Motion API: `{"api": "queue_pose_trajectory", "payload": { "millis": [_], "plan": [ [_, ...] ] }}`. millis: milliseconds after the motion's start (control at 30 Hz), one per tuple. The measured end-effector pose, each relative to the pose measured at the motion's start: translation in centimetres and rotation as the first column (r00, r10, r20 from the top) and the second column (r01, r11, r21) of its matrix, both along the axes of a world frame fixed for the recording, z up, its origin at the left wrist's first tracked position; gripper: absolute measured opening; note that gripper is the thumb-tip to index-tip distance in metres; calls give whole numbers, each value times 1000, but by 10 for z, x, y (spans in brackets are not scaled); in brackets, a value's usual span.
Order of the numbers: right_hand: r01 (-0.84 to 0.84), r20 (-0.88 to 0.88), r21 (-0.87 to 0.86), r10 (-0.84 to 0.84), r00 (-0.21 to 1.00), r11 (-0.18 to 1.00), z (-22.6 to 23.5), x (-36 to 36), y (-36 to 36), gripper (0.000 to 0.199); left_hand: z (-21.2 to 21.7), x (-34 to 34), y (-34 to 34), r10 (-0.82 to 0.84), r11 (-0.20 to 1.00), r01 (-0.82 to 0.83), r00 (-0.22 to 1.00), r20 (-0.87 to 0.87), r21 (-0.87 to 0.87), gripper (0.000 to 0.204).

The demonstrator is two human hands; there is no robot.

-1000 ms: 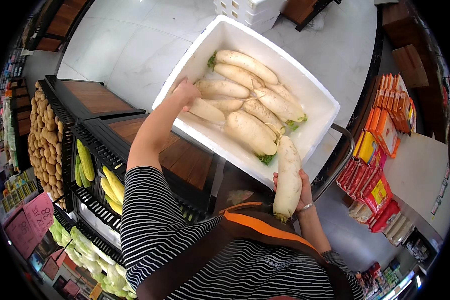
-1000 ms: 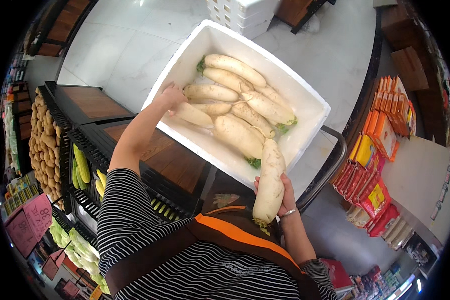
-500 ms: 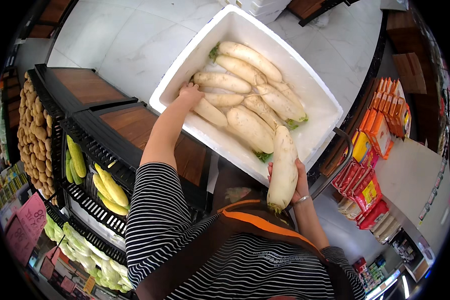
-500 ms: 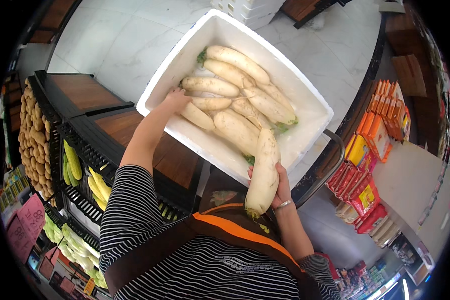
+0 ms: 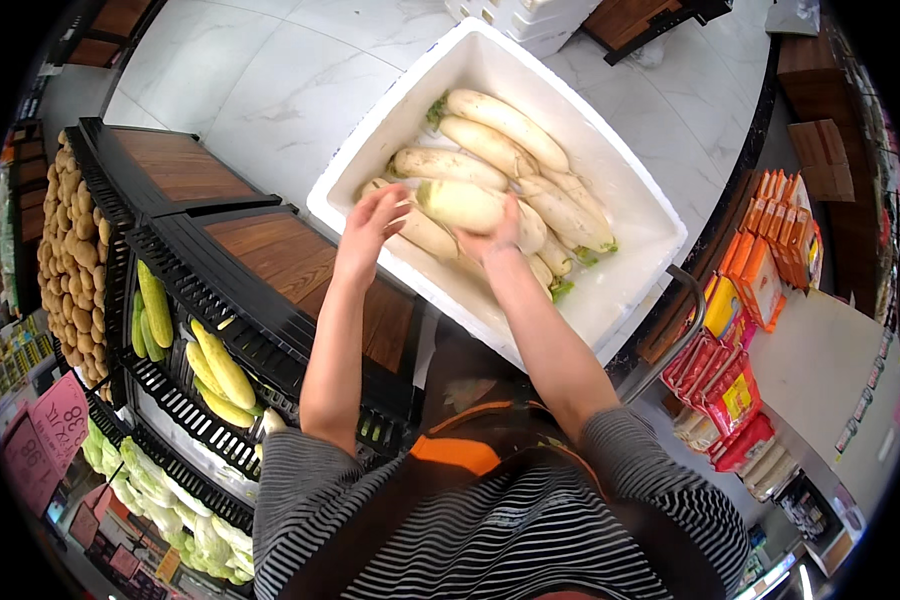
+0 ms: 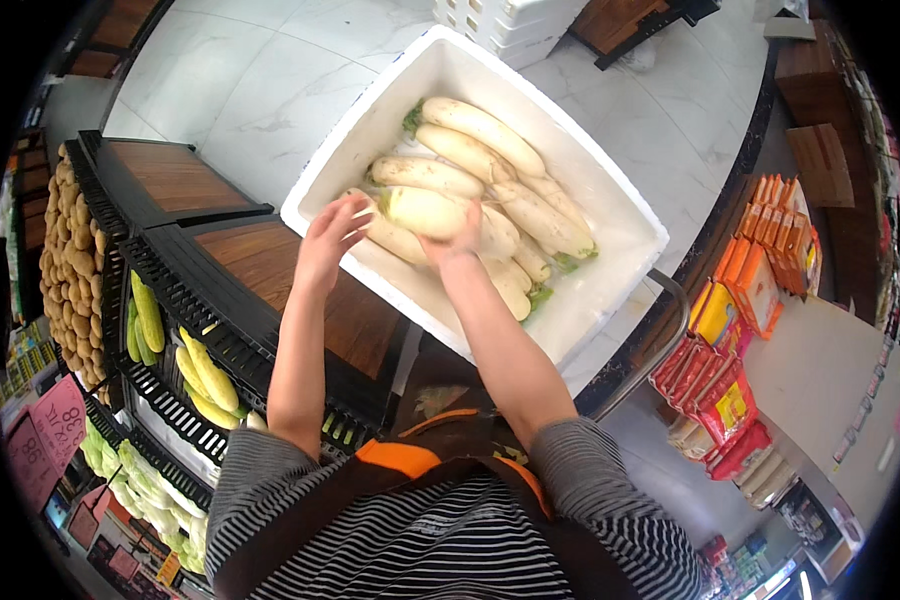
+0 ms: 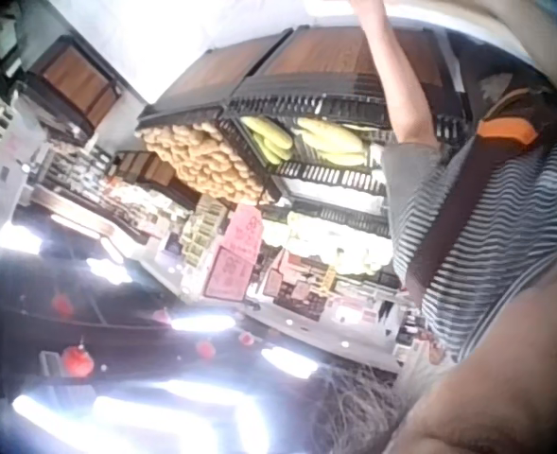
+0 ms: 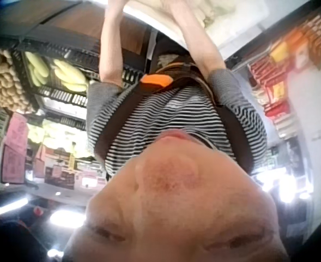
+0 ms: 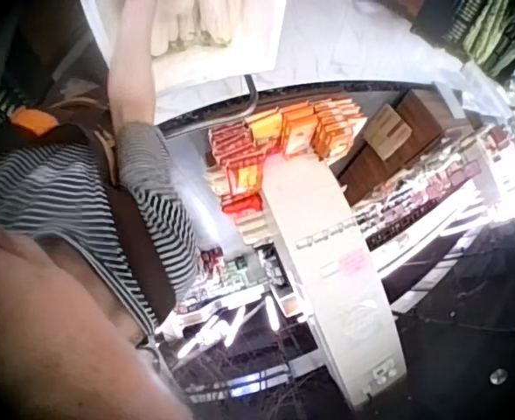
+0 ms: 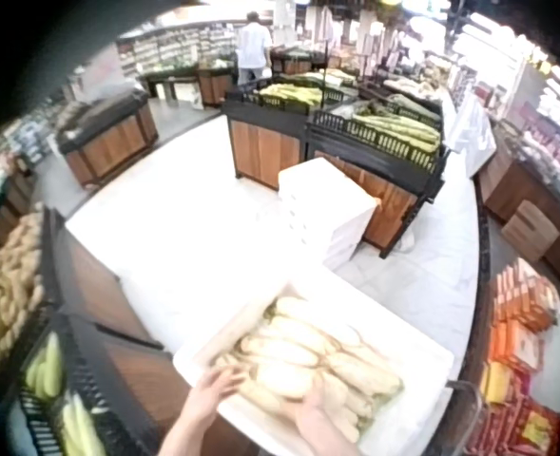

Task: The person transfers daikon radishes, cucumbers, and luffa gourds from display bins into a white styrofoam box on a hand truck. They walk through the produce aisle, briefly interact with a scale, then continue loading vegetables and arranging them in the box.

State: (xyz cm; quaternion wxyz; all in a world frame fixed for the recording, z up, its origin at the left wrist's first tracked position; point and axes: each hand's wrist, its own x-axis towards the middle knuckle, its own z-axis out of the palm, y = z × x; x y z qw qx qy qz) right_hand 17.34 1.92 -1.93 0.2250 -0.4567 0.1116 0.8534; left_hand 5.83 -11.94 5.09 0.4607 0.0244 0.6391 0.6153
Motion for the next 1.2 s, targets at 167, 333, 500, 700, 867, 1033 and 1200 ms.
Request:
{"api": "queue_pose_trajectory", "payload": {
  "millis": [167, 333, 500, 700, 867, 1033, 1200],
  "plan": [
    [102, 150, -90, -88, 985, 991, -72, -92, 26, 60, 46, 42, -42, 342, 937, -345, 938, 49, 61, 32],
    [156, 352, -154, -93, 931, 976, -137, -125, 18, 60, 65, 93, -90, 229, 970, -233, 972, -59, -70, 29],
    [-57, 408, -231, 150, 900, 971, -107, -105, 14, 58, 63, 126, -109, 231, 966, -217, 969, 87, -139, 26],
    [-529, 74, -45, 531, 844, 848, -103, -41, 3, 41, 65, 152, -109, -32, 978, -20, 970, -243, -209, 23],
    [-627, 63, 299, 641, 765, 719, -93, 50, 22, 20, 92, 182, -144, -281, 914, 4, 729, -624, -407, 24],
    [-395, 387, 17, 358, 849, 919, -120, 134, 89, 38, 129, 238, -187, -56, 861, -178, 898, -436, -477, 26],
    [-817, 368, 213, 730, 575, 536, -79, 181, 92, 54, 110, 286, -258, 285, 732, -609, 680, -676, -305, 31]
  ]
}}
